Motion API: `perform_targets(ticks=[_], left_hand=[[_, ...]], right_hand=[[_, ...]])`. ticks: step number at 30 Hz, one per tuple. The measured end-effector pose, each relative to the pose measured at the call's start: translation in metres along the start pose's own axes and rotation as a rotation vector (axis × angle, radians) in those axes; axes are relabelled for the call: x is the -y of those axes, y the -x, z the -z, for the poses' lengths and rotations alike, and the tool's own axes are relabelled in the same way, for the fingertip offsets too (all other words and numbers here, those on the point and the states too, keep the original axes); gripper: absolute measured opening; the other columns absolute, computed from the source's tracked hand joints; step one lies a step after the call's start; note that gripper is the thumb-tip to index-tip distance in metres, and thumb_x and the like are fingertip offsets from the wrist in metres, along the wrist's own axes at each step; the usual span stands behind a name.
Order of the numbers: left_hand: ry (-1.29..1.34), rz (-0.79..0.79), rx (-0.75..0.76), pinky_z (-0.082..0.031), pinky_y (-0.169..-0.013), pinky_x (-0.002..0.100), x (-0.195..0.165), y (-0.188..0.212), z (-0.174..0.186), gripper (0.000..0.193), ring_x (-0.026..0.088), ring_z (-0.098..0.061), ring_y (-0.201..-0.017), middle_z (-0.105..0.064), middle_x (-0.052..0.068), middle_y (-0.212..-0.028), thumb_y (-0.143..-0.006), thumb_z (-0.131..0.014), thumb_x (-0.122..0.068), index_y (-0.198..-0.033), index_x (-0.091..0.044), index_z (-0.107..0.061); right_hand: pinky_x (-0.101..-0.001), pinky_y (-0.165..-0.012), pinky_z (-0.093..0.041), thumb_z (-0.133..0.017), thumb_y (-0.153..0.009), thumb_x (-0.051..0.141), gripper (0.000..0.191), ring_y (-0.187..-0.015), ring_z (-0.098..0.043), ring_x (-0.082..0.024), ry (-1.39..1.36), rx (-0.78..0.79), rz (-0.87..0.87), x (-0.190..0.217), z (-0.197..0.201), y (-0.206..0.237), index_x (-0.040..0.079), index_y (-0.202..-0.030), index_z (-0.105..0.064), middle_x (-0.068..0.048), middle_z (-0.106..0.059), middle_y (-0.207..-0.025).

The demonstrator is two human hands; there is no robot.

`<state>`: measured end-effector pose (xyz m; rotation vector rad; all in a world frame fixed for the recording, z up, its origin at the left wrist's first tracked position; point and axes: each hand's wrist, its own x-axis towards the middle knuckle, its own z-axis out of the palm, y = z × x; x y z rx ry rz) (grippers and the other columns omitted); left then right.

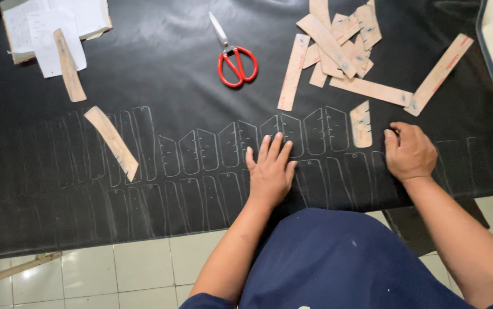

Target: The person places a small cardboard template onto a large black sheet of fabric marked with white outlines. Using a small tool, they trace or mark along the template's edges. The template is then lifted and moved to a new position to repeat the process.

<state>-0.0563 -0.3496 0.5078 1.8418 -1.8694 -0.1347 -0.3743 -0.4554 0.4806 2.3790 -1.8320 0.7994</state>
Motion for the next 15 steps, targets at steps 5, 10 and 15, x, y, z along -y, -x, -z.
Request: perform_targets(ticks=[5, 10, 15], left_hand=[[-0.037, 0.066, -0.051, -0.02, -0.118, 0.065, -0.017, -0.005, -0.015, 0.042, 0.031, -0.043, -0.146, -0.052, 0.008, -0.153, -0.095, -0.066, -0.032, -0.133, -0.013, -0.066], [-0.092, 0.143, -0.082, -0.02, -0.117, 0.065, -0.035, -0.014, -0.03, 0.036, 0.032, -0.043, -0.144, -0.055, 0.008, -0.149, -0.094, -0.065, -0.029, -0.125, -0.012, -0.07], [-0.147, 0.161, -0.028, -0.019, -0.119, 0.064, -0.064, -0.026, -0.046, 0.039, 0.032, -0.043, -0.147, -0.053, 0.011, -0.149, -0.096, -0.065, -0.033, -0.126, -0.008, -0.066]], right_hand=[[-0.0466, -0.08, -0.053, -0.069, -0.104, 0.024, 0.016, -0.091, -0.067, -0.034, -0.026, 0.026, -0.004, -0.008, 0.004, -0.004, 0.014, -0.115, -0.069, -0.01, -0.067, -0.1], [-0.0469, -0.079, -0.053, -0.067, -0.101, 0.024, 0.02, -0.091, -0.067, -0.035, -0.059, 0.032, 0.035, -0.019, 0.011, -0.009, 0.012, -0.118, -0.068, -0.011, -0.066, -0.102], [-0.046, -0.079, -0.054, -0.066, -0.099, 0.023, 0.024, -0.091, -0.067, -0.034, -0.148, 0.095, 0.07, -0.032, 0.023, -0.012, 0.01, -0.12, -0.068, -0.012, -0.066, -0.101]])
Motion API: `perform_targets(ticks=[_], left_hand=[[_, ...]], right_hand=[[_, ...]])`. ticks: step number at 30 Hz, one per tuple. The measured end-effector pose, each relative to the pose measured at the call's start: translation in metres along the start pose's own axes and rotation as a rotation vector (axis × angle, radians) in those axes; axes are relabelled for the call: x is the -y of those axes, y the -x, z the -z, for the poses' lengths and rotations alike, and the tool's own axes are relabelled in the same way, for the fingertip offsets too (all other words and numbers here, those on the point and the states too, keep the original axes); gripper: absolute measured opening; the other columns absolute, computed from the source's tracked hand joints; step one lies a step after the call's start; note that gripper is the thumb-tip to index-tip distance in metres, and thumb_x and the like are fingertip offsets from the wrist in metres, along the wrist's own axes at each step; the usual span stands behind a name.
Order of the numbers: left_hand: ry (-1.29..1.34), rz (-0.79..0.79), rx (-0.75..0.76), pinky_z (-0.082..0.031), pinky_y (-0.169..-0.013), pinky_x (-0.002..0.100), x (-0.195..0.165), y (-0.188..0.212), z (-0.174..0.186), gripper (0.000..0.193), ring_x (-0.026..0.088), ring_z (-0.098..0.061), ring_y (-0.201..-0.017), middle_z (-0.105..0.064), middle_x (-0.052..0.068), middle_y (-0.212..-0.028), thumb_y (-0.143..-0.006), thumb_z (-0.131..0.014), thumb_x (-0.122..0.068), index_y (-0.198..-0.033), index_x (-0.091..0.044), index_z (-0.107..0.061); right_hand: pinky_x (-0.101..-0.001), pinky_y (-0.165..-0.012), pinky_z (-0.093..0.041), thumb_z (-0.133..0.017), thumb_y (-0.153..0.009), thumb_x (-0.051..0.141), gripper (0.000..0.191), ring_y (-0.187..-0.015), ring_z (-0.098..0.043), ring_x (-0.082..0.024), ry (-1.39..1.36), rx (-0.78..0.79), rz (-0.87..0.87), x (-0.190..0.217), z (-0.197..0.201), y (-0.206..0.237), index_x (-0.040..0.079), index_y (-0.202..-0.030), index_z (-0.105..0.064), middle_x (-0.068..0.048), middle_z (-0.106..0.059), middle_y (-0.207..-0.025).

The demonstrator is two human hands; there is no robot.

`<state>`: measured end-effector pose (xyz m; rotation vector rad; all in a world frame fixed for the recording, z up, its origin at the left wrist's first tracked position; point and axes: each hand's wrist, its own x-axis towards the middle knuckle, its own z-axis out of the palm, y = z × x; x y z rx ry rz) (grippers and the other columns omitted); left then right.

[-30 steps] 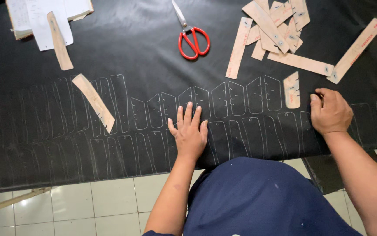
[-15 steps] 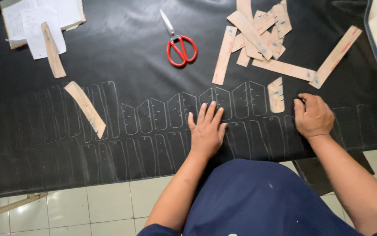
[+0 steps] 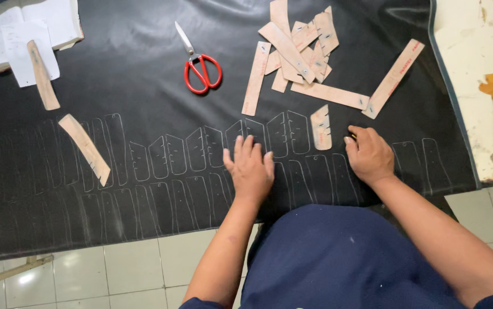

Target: The person places a small cardboard template onto a large black sheet of fabric marked with white outlines. Using a small tool, they trace or mark along the template's edges. The template is then lifted and moved to a new position to repeat the process.

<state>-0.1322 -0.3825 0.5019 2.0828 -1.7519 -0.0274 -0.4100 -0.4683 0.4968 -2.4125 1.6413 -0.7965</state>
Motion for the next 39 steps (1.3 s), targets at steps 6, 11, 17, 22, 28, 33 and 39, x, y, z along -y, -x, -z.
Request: perform_targets(ticks=[6, 11, 17, 22, 28, 33, 39], left_hand=[[0.152, -0.19, 0.062, -0.017, -0.118, 0.064, -0.044, -0.006, -0.014, 0.05, 0.03, -0.039, -0.148, -0.046, 0.009, -0.158, -0.097, -0.064, -0.036, -0.142, -0.016, -0.059], [0.109, -0.189, 0.045, -0.015, -0.121, 0.063, -0.051, -0.003, -0.019, 0.049, 0.029, -0.038, -0.15, -0.046, 0.006, -0.16, -0.097, -0.064, -0.037, -0.142, -0.019, -0.059], [0.09, -0.19, 0.056, -0.015, -0.12, 0.063, -0.05, -0.001, -0.019, 0.05, 0.029, -0.038, -0.149, -0.046, 0.006, -0.158, -0.095, -0.065, -0.038, -0.141, -0.02, -0.059], [0.062, -0.201, 0.04, -0.015, -0.12, 0.062, -0.051, -0.001, -0.018, 0.05, 0.028, -0.038, -0.148, -0.047, 0.005, -0.158, -0.095, -0.064, -0.039, -0.142, -0.021, -0.06], [0.055, -0.19, 0.034, -0.014, -0.121, 0.06, -0.051, -0.004, -0.018, 0.049, 0.026, -0.038, -0.149, -0.047, 0.004, -0.158, -0.096, -0.064, -0.039, -0.141, -0.022, -0.06], [0.048, -0.19, 0.036, -0.014, -0.122, 0.06, -0.05, -0.002, -0.017, 0.048, 0.026, -0.038, -0.149, -0.047, 0.003, -0.158, -0.097, -0.063, -0.039, -0.141, -0.022, -0.06], [0.042, -0.191, 0.059, -0.014, -0.12, 0.061, -0.051, -0.005, -0.018, 0.049, 0.027, -0.038, -0.148, -0.046, 0.004, -0.158, -0.096, -0.063, -0.039, -0.142, -0.022, -0.059]], right_hand=[[-0.0461, -0.078, -0.054, -0.067, -0.098, 0.023, 0.027, -0.089, -0.068, -0.035, -0.045, 0.004, 0.024, -0.007, 0.006, 0.0, 0.009, -0.121, -0.067, -0.012, -0.066, -0.101], [-0.0452, -0.074, -0.055, -0.067, -0.094, 0.026, 0.027, -0.088, -0.07, -0.032, -0.193, 0.117, -0.089, -0.019, 0.009, -0.006, 0.011, -0.117, -0.069, -0.009, -0.069, -0.104], [-0.0454, -0.074, -0.055, -0.068, -0.098, 0.038, 0.027, -0.088, -0.069, -0.032, 0.041, 0.131, -0.033, -0.04, 0.016, -0.042, 0.023, -0.12, -0.074, -0.008, -0.065, -0.101], [-0.0476, -0.075, -0.055, -0.069, -0.096, 0.041, 0.039, -0.092, -0.069, -0.034, 0.107, 0.143, -0.011, -0.035, 0.019, -0.082, 0.02, -0.13, -0.07, -0.01, -0.064, -0.106], [-0.0477, -0.071, -0.057, -0.075, -0.083, 0.049, 0.074, -0.087, -0.068, -0.038, 0.067, 0.393, 0.059, 0.031, 0.016, -0.06, 0.005, -0.138, -0.054, -0.018, -0.058, -0.111], [-0.0427, -0.066, -0.059, -0.076, -0.084, 0.04, 0.067, -0.084, -0.069, -0.034, 0.131, 0.299, 0.123, 0.045, 0.022, -0.046, -0.003, -0.131, -0.056, -0.018, -0.057, -0.104], [-0.0384, -0.064, -0.06, -0.076, -0.078, 0.029, 0.06, -0.081, -0.07, -0.03, 0.25, 0.259, 0.209, 0.042, 0.016, -0.039, -0.006, -0.122, -0.058, -0.016, -0.061, -0.095]])
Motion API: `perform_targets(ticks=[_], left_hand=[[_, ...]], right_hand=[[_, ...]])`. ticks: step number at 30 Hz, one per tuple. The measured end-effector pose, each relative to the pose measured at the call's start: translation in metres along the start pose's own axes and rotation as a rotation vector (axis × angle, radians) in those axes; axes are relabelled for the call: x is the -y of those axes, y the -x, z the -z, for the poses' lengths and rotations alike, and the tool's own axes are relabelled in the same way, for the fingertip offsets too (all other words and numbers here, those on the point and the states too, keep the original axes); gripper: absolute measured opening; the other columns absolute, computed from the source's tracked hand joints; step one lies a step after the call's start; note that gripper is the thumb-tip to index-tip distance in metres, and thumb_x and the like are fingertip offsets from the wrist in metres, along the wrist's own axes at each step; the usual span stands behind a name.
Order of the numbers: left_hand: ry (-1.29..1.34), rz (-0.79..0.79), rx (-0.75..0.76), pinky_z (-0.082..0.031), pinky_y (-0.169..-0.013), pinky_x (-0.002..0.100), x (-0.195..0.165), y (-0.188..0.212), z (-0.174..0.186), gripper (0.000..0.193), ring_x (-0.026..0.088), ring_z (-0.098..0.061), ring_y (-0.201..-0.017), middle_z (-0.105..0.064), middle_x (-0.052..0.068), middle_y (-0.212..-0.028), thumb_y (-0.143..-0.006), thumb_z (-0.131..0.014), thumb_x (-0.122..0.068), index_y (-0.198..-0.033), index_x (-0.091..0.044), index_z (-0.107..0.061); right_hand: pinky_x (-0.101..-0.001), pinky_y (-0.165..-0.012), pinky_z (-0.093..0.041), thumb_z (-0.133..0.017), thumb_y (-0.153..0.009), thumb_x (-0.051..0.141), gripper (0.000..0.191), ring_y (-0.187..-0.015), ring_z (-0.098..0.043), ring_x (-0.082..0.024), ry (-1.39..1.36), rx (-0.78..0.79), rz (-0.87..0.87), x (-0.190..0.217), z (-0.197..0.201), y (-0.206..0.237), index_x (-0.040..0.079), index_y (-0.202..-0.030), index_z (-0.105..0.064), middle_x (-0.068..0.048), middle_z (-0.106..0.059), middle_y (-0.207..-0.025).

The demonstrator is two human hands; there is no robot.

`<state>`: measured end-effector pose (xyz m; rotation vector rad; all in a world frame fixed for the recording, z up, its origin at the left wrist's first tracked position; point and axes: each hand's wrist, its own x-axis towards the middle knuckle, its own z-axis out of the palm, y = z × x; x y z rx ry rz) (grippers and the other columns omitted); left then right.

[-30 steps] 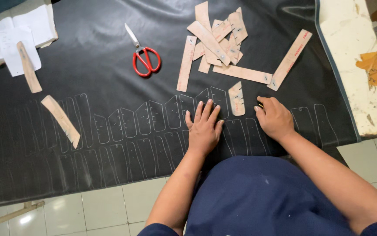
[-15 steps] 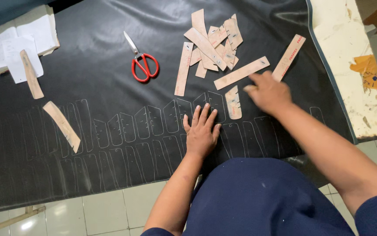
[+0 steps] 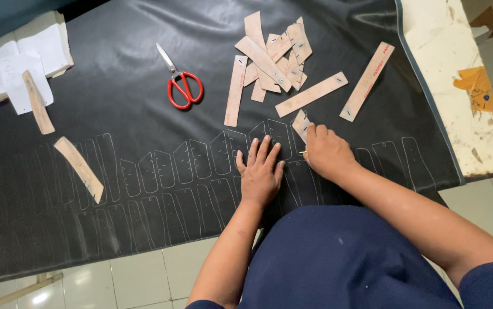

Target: The person places a small cardboard template onto a large black sheet of fabric marked with white outlines. Using a small tool, they trace or mark along the template's edges. The template is then lifted and moved to a new position to repeat the process.

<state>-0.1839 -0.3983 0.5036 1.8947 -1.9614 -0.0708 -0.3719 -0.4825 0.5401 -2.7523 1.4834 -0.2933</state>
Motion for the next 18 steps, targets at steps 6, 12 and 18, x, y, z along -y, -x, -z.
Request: perform_targets(ticks=[6, 12, 18], left_hand=[[0.015, 0.0, 0.002, -0.014, -0.12, 0.061, -0.002, 0.002, 0.0, 0.049, 0.028, -0.037, -0.149, -0.046, 0.005, -0.158, -0.096, -0.063, -0.038, -0.141, -0.022, -0.06], [0.037, -0.043, -0.038, -0.016, -0.122, 0.06, -0.009, -0.008, -0.004, 0.043, 0.032, -0.038, -0.149, -0.05, 0.011, -0.154, -0.093, -0.069, -0.033, -0.131, -0.014, -0.063], [0.18, -0.128, -0.011, -0.017, -0.123, 0.06, -0.043, -0.042, -0.018, 0.039, 0.031, -0.037, -0.151, -0.05, 0.01, -0.153, -0.088, -0.075, -0.033, -0.123, -0.017, -0.067]], right_hand=[[-0.0482, -0.073, -0.057, -0.068, -0.091, 0.026, 0.026, -0.083, -0.071, -0.037, -0.199, 0.035, -0.175, -0.025, -0.005, 0.008, 0.006, -0.107, -0.07, -0.016, -0.072, -0.096], [-0.0457, -0.082, -0.056, -0.063, -0.087, 0.023, 0.031, -0.09, -0.072, -0.038, -0.508, 0.04, -0.455, -0.063, -0.001, 0.007, 0.004, -0.106, -0.076, -0.021, -0.075, -0.095], [-0.0424, -0.084, -0.057, -0.067, -0.086, 0.026, 0.035, -0.091, -0.074, -0.035, -0.569, 0.083, -0.462, -0.071, -0.008, 0.016, 0.005, -0.113, -0.073, -0.018, -0.076, -0.096]])
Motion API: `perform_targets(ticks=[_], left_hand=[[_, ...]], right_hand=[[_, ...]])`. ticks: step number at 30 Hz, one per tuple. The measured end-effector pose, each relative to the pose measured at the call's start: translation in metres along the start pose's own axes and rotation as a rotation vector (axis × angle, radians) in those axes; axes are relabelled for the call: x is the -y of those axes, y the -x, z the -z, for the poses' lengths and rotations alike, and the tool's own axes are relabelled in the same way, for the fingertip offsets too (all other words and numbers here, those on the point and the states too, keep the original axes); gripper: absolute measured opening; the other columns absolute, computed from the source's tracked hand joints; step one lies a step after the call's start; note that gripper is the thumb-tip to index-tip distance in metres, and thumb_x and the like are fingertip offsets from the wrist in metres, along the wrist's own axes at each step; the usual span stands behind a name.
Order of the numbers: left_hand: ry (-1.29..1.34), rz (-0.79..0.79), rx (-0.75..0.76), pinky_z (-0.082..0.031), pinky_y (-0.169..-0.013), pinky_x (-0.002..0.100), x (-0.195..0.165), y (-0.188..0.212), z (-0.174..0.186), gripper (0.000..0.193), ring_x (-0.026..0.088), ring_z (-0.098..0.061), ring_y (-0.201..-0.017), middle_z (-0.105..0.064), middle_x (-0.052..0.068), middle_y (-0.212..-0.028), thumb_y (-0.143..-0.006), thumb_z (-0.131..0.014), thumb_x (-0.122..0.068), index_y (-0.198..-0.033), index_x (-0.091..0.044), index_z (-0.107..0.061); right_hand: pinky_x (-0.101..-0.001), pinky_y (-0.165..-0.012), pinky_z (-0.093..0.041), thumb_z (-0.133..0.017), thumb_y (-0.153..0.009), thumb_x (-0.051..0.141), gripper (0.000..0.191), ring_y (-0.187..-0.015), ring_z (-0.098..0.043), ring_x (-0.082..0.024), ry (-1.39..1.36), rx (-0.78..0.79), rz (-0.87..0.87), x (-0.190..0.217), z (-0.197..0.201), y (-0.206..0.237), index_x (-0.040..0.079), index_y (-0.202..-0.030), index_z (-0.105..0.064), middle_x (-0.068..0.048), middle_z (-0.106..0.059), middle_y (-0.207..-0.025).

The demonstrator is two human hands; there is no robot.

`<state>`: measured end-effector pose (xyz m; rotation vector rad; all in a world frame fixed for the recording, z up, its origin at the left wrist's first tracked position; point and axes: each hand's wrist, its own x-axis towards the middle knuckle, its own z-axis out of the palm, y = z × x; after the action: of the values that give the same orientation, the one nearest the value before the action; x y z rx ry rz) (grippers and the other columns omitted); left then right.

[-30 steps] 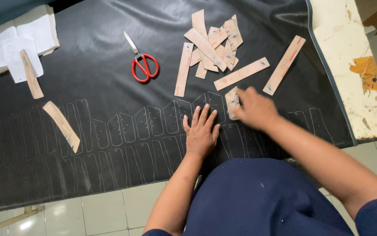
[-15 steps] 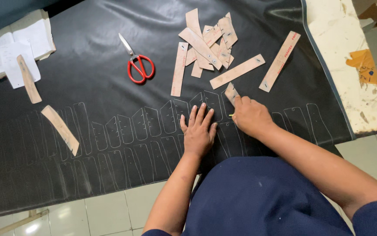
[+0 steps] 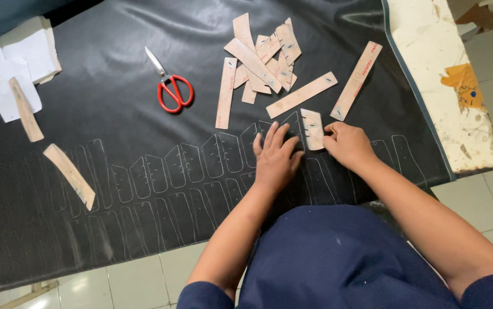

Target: The person places a small cardboard template onto a large black sheet of fabric marked with white outlines. Using a small tool, they trace or mark along the template's edges. The template is then lifted and moved to a new position to repeat the process.

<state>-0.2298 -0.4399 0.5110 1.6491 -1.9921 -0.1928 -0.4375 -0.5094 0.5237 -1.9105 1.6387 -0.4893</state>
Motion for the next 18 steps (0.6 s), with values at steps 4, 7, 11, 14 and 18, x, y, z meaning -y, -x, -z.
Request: perform_targets(ticks=[4, 7, 11, 14, 18], left_hand=[[0.061, 0.05, 0.01, -0.014, -0.12, 0.062, -0.014, -0.018, -0.009, 0.048, 0.033, -0.032, -0.151, -0.046, 0.012, -0.154, -0.084, -0.077, -0.035, -0.129, -0.019, -0.068], [0.103, 0.106, 0.019, -0.015, -0.121, 0.06, -0.016, -0.023, -0.009, 0.054, 0.033, -0.031, -0.152, -0.045, 0.01, -0.156, -0.082, -0.08, -0.038, -0.132, -0.021, -0.067], [0.116, 0.149, 0.038, -0.017, -0.121, 0.059, -0.017, -0.027, -0.009, 0.055, 0.033, -0.031, -0.152, -0.044, 0.009, -0.157, -0.077, -0.083, -0.041, -0.128, -0.025, -0.07], [0.107, 0.15, 0.029, -0.018, -0.121, 0.058, -0.019, -0.027, -0.01, 0.054, 0.032, -0.032, -0.152, -0.045, 0.009, -0.157, -0.075, -0.085, -0.042, -0.125, -0.027, -0.072], [0.103, 0.154, 0.022, -0.018, -0.122, 0.057, -0.021, -0.028, -0.012, 0.048, 0.032, -0.032, -0.151, -0.046, 0.008, -0.156, -0.077, -0.083, -0.041, -0.123, -0.028, -0.074]], right_hand=[[-0.0437, -0.081, -0.055, -0.07, -0.089, 0.026, 0.031, -0.095, -0.07, -0.034, 0.12, -0.082, 0.055, -0.009, -0.001, 0.002, 0.011, -0.116, -0.075, -0.014, -0.073, -0.106], [-0.0421, -0.081, -0.055, -0.069, -0.09, 0.027, 0.035, -0.096, -0.069, -0.031, 0.073, -0.071, 0.138, -0.017, 0.005, 0.003, 0.017, -0.123, -0.073, -0.009, -0.068, -0.107], [-0.0414, -0.082, -0.054, -0.07, -0.09, 0.029, 0.04, -0.097, -0.067, -0.029, 0.046, 0.005, 0.164, -0.024, 0.011, -0.001, 0.023, -0.13, -0.071, -0.008, -0.063, -0.105], [-0.0406, -0.082, -0.053, -0.071, -0.088, 0.028, 0.043, -0.097, -0.067, -0.028, 0.035, 0.015, 0.173, -0.026, 0.013, -0.002, 0.024, -0.131, -0.071, -0.008, -0.062, -0.104], [-0.0401, -0.081, -0.053, -0.071, -0.087, 0.028, 0.044, -0.094, -0.066, -0.026, 0.034, 0.032, 0.149, -0.027, 0.016, -0.001, 0.025, -0.132, -0.07, -0.007, -0.061, -0.102]])
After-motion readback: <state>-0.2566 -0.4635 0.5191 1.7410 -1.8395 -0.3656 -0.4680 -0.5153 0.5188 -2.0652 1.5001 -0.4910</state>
